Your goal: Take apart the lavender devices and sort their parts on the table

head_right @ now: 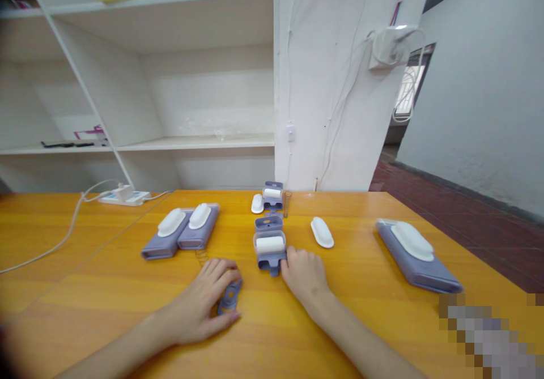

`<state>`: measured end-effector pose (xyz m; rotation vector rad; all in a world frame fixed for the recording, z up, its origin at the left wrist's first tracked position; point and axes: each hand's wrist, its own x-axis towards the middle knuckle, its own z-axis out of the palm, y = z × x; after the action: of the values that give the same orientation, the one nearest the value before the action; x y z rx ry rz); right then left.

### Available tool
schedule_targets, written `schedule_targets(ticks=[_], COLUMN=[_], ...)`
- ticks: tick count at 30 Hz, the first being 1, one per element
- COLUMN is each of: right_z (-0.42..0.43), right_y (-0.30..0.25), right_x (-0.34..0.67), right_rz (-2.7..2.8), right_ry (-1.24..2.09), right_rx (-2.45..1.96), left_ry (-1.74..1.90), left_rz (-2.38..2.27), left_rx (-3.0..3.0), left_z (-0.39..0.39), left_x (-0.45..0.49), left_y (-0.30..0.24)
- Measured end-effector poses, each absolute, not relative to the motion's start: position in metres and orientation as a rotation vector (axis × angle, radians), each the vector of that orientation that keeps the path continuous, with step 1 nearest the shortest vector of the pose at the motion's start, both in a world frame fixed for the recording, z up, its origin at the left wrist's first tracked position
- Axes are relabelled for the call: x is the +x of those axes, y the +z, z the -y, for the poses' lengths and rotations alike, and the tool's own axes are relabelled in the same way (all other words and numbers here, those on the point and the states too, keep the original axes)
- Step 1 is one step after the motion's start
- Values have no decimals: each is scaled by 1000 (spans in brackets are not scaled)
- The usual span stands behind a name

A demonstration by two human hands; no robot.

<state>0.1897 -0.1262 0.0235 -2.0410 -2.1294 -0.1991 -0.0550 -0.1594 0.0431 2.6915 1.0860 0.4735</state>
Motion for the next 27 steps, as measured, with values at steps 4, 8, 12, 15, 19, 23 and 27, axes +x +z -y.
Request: schedule_targets(ticks=[4,8,12,15,19,23,27], right_z=[121,114,106,101,93,83,73], right_y=[21,25,26,25,25,26,26], right_x=[198,206,218,229,244,257,266], right_rz=[2129,2085,2023,1986,1927,1862,1832], right_ry=[-250,-228,-216,-203,-182,-167,-173], right_rx=[-2076,-2131,-2204,-2253,-2326,-2391,-2416], left_ry=[469,453,443,429,413,406,398], left_rz=[-1089,-1113,-1113,-1113,-1124,-1130,-1134], left_rx=[2675,2667,2672,2671,2666,2665,2662], left_z=[159,157,156,156,156,155,156], left_x=[-56,-57,-57,-57,-56,-56,-56], left_y=[42,40,40,40,40,40,42])
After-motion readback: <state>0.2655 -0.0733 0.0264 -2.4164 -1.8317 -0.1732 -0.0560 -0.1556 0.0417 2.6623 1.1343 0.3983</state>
